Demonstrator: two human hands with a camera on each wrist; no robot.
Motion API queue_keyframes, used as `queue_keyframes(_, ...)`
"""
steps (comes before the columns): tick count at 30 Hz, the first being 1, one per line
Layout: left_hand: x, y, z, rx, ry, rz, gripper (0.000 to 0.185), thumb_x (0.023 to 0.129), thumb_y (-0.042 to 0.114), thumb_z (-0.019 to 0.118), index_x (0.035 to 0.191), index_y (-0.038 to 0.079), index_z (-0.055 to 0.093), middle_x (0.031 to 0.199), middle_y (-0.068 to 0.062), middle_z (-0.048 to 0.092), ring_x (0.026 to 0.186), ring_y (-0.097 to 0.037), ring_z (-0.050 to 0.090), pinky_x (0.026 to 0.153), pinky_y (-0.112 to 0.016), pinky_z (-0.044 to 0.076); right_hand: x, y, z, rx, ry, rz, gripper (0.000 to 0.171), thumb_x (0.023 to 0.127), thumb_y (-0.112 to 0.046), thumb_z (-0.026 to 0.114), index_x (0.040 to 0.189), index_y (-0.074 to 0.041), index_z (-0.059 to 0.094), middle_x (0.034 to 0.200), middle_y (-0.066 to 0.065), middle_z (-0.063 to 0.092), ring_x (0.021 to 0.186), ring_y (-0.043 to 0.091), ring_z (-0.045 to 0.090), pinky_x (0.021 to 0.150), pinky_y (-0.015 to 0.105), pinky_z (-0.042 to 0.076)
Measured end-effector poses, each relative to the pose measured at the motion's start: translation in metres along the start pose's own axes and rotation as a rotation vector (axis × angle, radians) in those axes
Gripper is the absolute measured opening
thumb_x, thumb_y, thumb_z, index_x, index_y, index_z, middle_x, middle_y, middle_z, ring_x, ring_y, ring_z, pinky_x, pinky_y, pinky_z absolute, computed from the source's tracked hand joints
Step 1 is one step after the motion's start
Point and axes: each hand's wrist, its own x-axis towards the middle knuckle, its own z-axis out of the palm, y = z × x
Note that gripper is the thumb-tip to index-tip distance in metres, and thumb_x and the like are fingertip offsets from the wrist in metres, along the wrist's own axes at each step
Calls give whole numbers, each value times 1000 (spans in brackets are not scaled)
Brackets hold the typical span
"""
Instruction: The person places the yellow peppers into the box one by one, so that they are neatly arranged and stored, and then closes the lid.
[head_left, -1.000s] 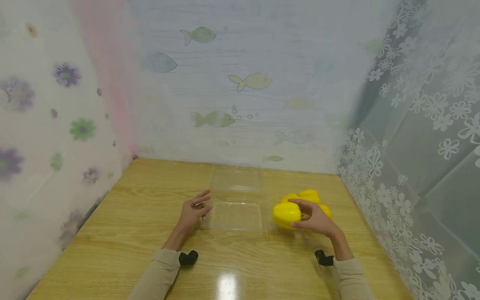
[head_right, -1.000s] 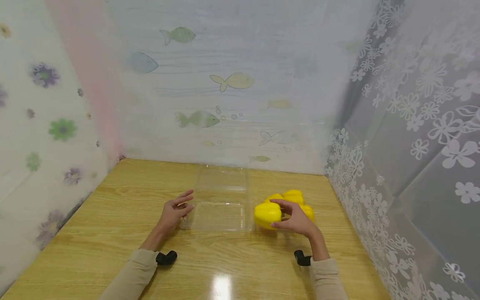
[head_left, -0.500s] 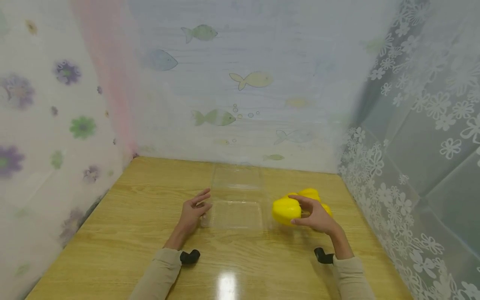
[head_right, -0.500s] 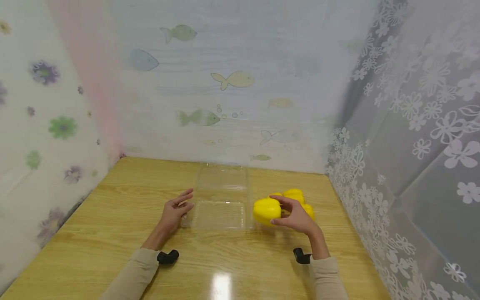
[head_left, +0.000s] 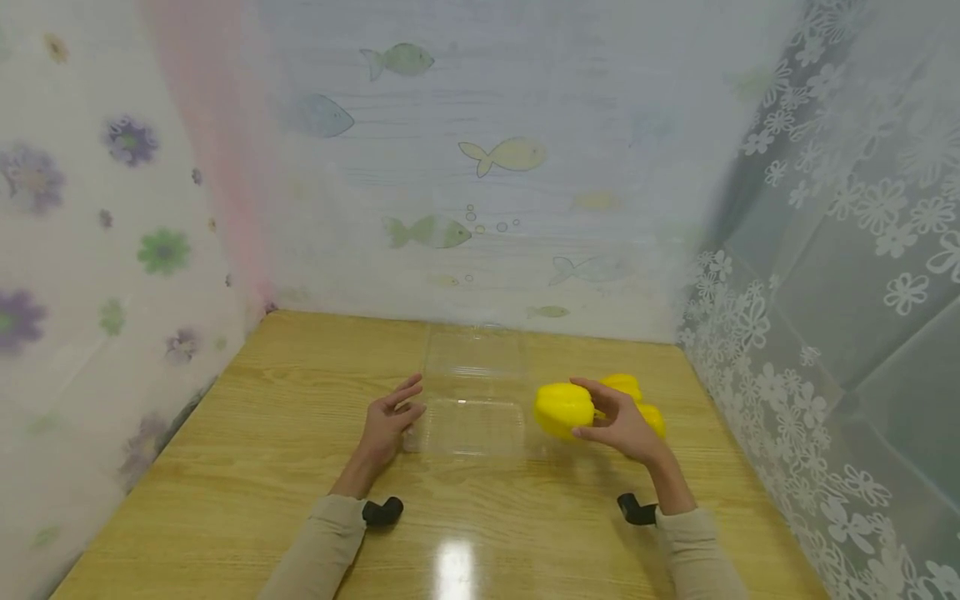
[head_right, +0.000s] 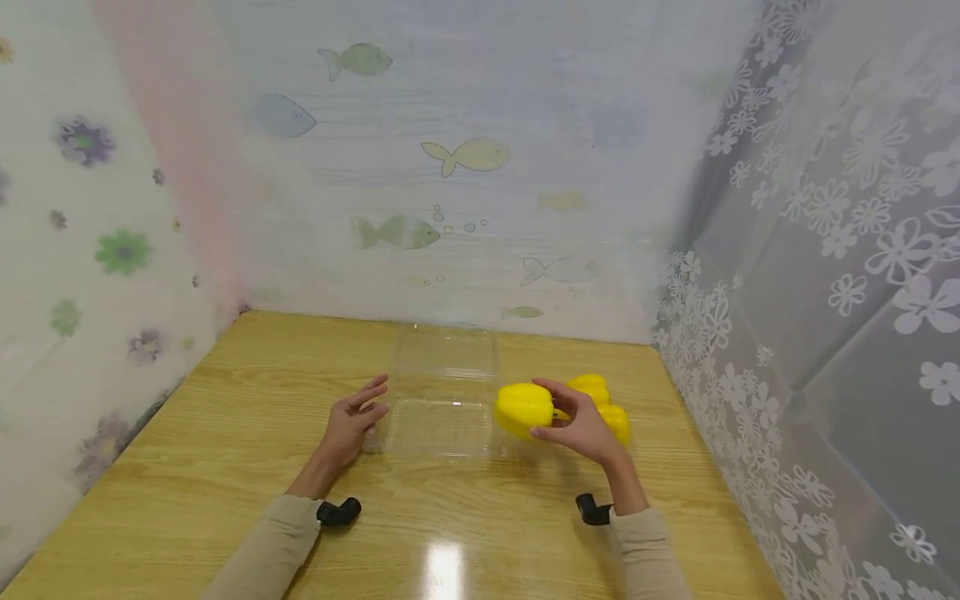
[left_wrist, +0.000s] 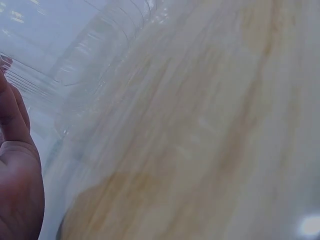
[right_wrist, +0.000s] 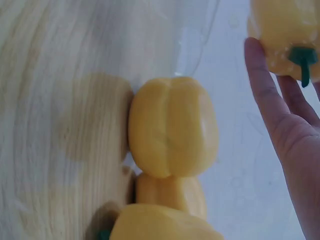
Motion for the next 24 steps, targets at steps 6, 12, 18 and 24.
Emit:
queue_keyframes(6,-1,-1,1,-83,-3,2,56,95,-7,65,141,-25,38,161,-20,37,70,-1,51,50,-13,41,6,3,10,27,69,-37,75,88,4,75,154,1,40,150,14,50,124,7,60,89,31,58)
queue_keyframes(12,-1,0,3,-101,-3,7,56,95,-8,65,140,-25,38,161,-20,37,71,-1,51,51,-14,40,13,3,19,41,66,-77,74,88,4,76,152,5,40,147,13,54,123,8,60,89,32,58)
queue_keyframes(18,-1,-1,3,-101,-5,30,57,94,-8,66,139,-27,37,158,-16,43,71,-1,52,51,-14,41,19,-1,28,72,63,-53,74,88,3,76,153,1,41,149,23,49,123,9,60,90,32,58)
queue_keyframes(24,-1,-3,3,-128,-11,44,56,94,-8,65,139,-28,38,157,-15,44,70,-1,53,52,-14,42,24,4,39,96,38,-47,73,89,-1,77,153,-2,42,150,24,48,123,10,60,90,33,58)
